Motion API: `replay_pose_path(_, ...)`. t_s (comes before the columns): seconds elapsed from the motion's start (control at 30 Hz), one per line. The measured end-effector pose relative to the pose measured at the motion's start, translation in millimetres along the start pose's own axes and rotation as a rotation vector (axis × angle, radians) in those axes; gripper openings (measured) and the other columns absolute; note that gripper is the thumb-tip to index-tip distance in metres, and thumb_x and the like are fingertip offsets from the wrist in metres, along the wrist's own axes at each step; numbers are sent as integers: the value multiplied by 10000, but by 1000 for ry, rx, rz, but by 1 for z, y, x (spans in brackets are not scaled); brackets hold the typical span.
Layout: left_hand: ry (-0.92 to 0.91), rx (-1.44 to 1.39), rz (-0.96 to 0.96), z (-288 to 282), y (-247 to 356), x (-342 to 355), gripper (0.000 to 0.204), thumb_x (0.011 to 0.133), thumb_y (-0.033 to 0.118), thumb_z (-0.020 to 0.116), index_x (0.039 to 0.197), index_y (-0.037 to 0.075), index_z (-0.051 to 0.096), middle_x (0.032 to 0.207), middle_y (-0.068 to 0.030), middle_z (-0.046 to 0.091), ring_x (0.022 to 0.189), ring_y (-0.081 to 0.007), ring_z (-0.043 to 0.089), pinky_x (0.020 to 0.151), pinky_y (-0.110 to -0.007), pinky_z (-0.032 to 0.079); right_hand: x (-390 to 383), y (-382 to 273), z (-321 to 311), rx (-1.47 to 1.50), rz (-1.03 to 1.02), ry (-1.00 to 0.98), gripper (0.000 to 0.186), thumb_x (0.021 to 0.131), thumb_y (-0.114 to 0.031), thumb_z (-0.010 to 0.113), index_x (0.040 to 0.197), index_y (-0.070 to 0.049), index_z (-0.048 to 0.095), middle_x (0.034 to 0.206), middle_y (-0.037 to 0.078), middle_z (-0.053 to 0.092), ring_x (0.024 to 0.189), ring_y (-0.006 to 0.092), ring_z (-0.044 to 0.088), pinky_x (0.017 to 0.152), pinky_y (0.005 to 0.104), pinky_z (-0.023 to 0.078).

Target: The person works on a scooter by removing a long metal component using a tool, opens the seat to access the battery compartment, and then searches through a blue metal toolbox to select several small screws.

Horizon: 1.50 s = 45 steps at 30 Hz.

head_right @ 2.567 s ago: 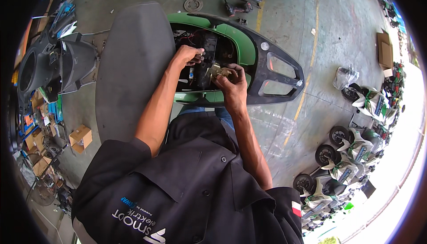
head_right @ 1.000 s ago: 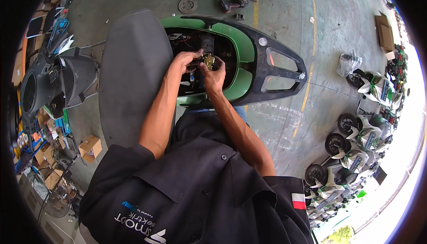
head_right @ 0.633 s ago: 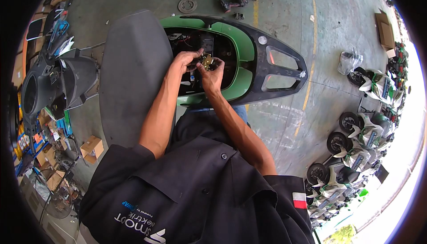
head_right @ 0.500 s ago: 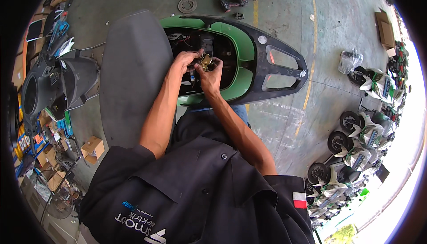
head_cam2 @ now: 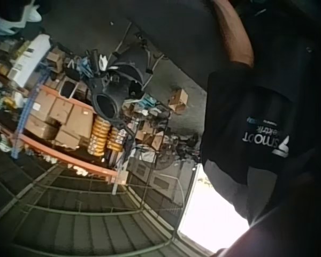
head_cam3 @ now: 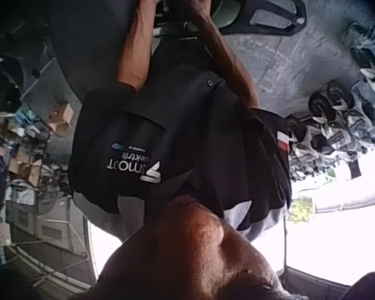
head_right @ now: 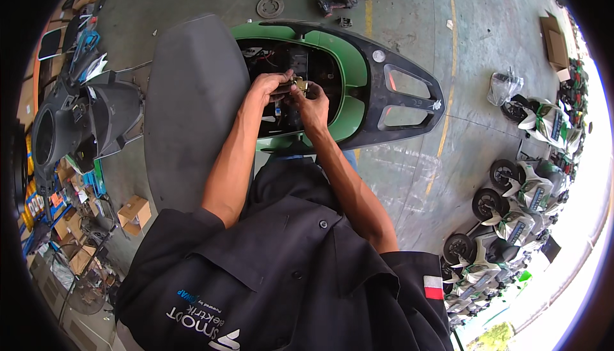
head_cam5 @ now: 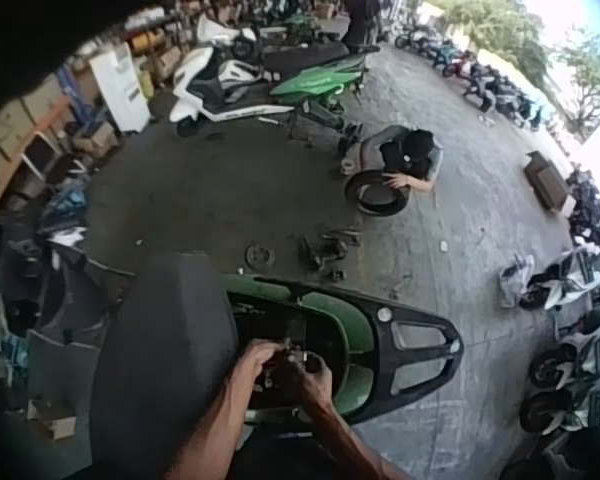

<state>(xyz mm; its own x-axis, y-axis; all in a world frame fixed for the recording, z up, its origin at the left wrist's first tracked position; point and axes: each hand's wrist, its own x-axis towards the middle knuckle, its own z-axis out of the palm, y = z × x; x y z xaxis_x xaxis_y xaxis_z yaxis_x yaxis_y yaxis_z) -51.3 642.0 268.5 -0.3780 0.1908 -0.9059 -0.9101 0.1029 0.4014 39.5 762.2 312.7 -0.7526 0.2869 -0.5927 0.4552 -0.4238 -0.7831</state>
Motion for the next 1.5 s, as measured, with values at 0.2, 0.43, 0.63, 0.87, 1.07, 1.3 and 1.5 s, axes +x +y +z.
replay_pose_path(0.2, -15, -7, 6, 2, 1, 0, 253, 912, 367, 687, 1047, 157, 729, 979, 24, 716, 863, -140, 683, 843, -356, 485, -1, -6, -7, -204, -3, -11, 453, 903, -216, 713, 1203, 84, 554, 1039, 144, 670, 903, 201, 674, 762, 316, 589)
replay_pose_path(0.43, -59, -86, -42, -2, -1, 2, 270, 899, 381, 698, 1025, 143, 719, 1000, -11, 707, 943, -197, 660, 912, -387, 464, 9, -7, -16, -572, -60, -125, 506, 972, -383, 586, 1212, 63, 575, 978, 154, 679, 919, 191, 642, 771, 333, 578)
replay_pose_path(0.63, -27, -95, -34, 0, -2, 0, 263, 895, 385, 700, 978, 136, 689, 982, -19, 699, 918, -205, 660, 931, -398, 451, 24, 13, -17, -603, -119, -151, 390, 1025, -338, 489, 1154, 22, 564, 860, 41, 611, 804, 108, 549, 689, 254, 449)
replay_pose_path(0.87, -173, -302, -145, -3, 1, -1, 166, 932, 314, 646, 968, 154, 667, 890, -9, 669, 870, -219, 650, 856, -404, 501, 29, 5, -10, -487, -95, -163, 324, 1024, -291, 466, 1113, -10, 601, 802, 1, 555, 736, 79, 469, 673, 259, 407)
replay_pose_path(1.07, -299, -490, -150, -5, 5, -4, 248, 957, 366, 568, 948, 128, 639, 892, -66, 647, 872, -268, 621, 846, -483, 487, 26, -15, 9, -190, 224, -156, 238, 1018, -260, 422, 1017, -78, 576, 739, 21, 540, 570, 114, 483, 479, 256, 374)
replay_pose_path(1.3, -257, -368, -242, -6, 13, -4, 389, 957, 456, 525, 982, 91, 654, 983, -103, 679, 943, -352, 633, 832, -578, 457, 33, -2, 12, 268, 440, -178, 171, 984, -274, 458, 946, -129, 541, 653, 0, 494, 402, 74, 349, 359, 231, 236)
replay_pose_path(1.5, -490, -467, -218, 1, 14, -4, 417, 945, 485, 526, 912, 87, 645, 869, -137, 662, 672, -327, 604, 652, -495, 463, 38, 1, 12, 340, 410, -132, 139, 970, -247, 465, 959, -127, 534, 755, 7, 538, 528, 103, 471, 417, 248, 334)
